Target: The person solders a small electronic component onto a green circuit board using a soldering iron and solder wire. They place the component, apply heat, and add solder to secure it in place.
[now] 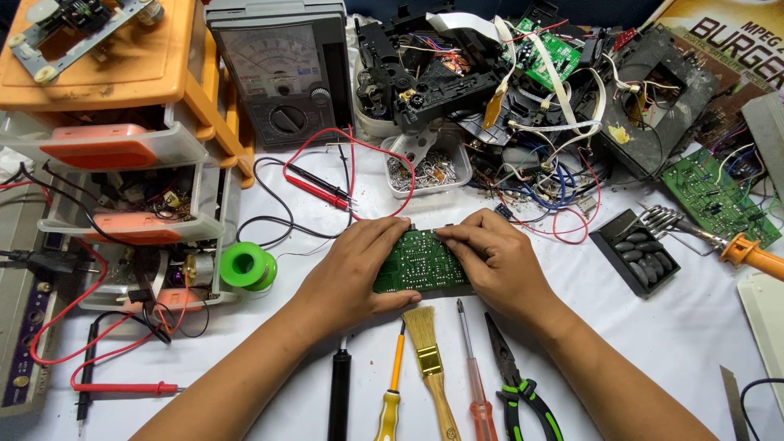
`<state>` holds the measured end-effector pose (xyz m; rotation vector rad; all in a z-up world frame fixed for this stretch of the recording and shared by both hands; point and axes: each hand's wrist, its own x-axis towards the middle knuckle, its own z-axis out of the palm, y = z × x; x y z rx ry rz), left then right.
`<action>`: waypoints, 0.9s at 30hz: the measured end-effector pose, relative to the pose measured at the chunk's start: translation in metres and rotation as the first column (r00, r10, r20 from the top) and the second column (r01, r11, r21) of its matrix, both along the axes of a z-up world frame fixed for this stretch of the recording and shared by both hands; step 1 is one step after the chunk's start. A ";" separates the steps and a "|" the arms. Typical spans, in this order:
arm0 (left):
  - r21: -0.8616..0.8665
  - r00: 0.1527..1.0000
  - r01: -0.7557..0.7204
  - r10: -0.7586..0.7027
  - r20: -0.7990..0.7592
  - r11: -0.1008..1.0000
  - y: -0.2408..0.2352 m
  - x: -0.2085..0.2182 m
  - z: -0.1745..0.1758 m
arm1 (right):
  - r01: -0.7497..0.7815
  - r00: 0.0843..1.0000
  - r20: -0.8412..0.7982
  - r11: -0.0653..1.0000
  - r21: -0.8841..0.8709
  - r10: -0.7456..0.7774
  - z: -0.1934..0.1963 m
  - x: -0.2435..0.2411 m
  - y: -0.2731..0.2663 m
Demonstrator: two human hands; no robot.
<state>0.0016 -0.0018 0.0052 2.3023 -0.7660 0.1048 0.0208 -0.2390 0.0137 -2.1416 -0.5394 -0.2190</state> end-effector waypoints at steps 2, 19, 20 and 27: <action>-0.005 1.000 0.006 -0.006 0.011 1.000 0.000 0.000 -0.001 | 0.004 1.000 -0.011 1.000 0.013 -0.004 0.002 0.000 0.000; -0.020 0.999 -0.001 0.002 0.044 1.000 0.000 0.000 -0.003 | -0.003 1.000 -0.004 0.999 0.037 0.003 0.001 0.002 -0.001; -0.021 0.999 -0.001 0.002 0.043 1.000 0.001 0.000 -0.004 | -0.011 1.000 -0.012 0.998 0.057 0.012 0.002 0.002 -0.002; -0.004 1.000 0.007 -0.007 0.005 1.000 0.003 -0.001 0.000 | 0.156 0.988 -0.025 0.988 0.001 -0.155 0.039 0.003 -0.049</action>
